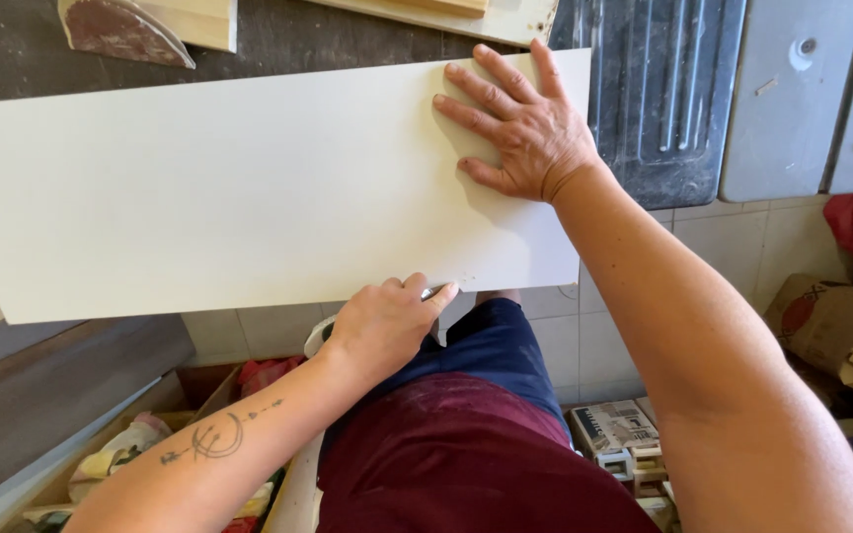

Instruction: Trimming the edge of a white laminate board using a utility knife

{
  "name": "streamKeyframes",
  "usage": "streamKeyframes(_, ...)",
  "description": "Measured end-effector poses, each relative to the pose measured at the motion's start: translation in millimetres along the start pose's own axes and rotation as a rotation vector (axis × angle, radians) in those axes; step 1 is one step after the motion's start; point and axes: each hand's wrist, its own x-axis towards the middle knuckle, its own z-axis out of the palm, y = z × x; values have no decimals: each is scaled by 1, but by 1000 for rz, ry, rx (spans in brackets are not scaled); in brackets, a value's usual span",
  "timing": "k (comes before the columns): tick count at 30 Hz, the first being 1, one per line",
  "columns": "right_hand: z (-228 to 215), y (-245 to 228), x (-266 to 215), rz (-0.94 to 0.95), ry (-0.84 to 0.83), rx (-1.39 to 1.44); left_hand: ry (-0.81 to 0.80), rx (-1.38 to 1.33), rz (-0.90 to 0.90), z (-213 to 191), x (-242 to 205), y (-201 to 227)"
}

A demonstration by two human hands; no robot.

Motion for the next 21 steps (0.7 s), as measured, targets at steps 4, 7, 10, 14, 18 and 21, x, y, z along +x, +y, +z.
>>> streamKeyframes(4,2,0,-1,-12,26,-20,-18,0,16,0,10,7)
streamKeyframes(7,3,0,-2,-6,18,-14,-42,-56,14,-4,7,5)
streamKeyframes(10,1,0,-1,-13,32,-10,-84,-11,17,-1,11,5)
streamKeyframes(14,1,-1,0,-1,7,-8,-26,-73,17,-4,13,6)
streamKeyframes(18,1,1,-1,-16,31,-11,90,-71,-5,3,5,4)
streamKeyframes(21,3,0,-1,-16,32,-26,137,-57,50,4,31,20)
